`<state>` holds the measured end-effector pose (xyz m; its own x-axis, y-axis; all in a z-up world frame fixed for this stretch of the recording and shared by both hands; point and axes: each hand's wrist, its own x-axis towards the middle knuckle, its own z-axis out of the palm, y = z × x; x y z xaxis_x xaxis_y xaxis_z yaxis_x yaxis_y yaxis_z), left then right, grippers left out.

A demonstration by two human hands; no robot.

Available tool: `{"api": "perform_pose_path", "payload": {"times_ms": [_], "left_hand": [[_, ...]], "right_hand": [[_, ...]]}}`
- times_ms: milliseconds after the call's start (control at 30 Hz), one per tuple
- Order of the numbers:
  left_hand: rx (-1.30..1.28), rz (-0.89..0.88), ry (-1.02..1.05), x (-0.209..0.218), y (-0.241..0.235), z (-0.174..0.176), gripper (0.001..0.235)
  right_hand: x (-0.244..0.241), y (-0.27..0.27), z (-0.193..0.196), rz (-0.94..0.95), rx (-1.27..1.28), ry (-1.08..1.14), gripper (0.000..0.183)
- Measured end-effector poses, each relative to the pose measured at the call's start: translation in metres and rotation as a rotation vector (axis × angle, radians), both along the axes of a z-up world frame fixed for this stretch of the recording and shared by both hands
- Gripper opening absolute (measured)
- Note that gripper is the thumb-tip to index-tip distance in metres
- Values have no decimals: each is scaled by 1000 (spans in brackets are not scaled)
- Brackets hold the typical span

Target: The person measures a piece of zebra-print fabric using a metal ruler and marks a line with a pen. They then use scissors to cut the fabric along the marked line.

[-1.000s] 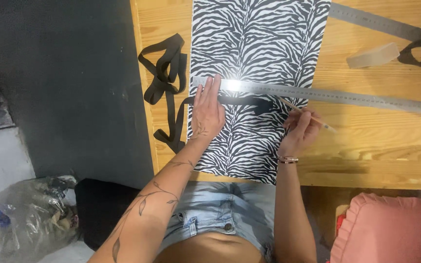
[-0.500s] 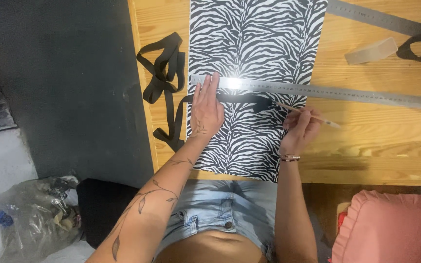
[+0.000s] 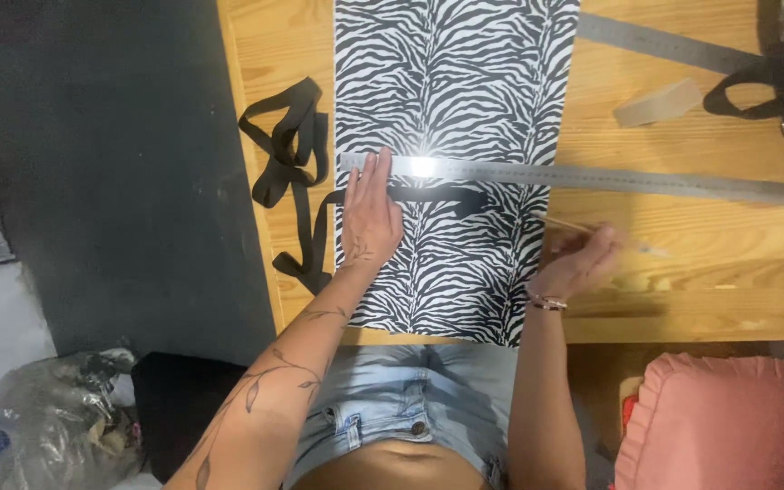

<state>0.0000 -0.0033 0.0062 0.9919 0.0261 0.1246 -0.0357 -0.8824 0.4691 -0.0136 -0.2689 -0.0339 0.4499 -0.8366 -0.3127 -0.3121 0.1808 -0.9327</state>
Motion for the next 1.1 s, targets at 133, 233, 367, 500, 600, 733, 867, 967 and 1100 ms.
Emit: {"api": "perform_pose_path", "payload": {"times_ms": [133, 233, 367, 500, 600, 733, 867, 967, 1100], "left_hand": [[0, -7, 1, 1, 0, -1, 63], [-1, -4, 13, 1, -1, 1, 64], [8, -6, 15, 0, 0, 0, 64], [29, -18, -72, 1, -1, -4, 64], [24, -6, -95, 1, -1, -9, 63], [24, -2, -105, 0, -2, -7, 63], [10, -9, -108, 2, -3, -2, 63], [19, -11, -100, 5, -4, 2, 64], [57, -21, -90, 3, -2, 3, 66]], "right_hand": [[-4, -88, -54, 108, -238, -158, 46], [8, -75, -12, 118, -285, -273, 47], [7, -79, -18, 185, -423, -193, 58], [6, -96, -44, 251, -496, -198, 58], [9, -78, -8, 242, -458, -205, 54], [11, -74, -2, 247, -460, -210, 53], [10, -79, -14, 276, -470, -143, 57], [11, -75, -9, 292, -534, -105, 59], [9, -77, -15, 315, -593, -69, 57]]}}
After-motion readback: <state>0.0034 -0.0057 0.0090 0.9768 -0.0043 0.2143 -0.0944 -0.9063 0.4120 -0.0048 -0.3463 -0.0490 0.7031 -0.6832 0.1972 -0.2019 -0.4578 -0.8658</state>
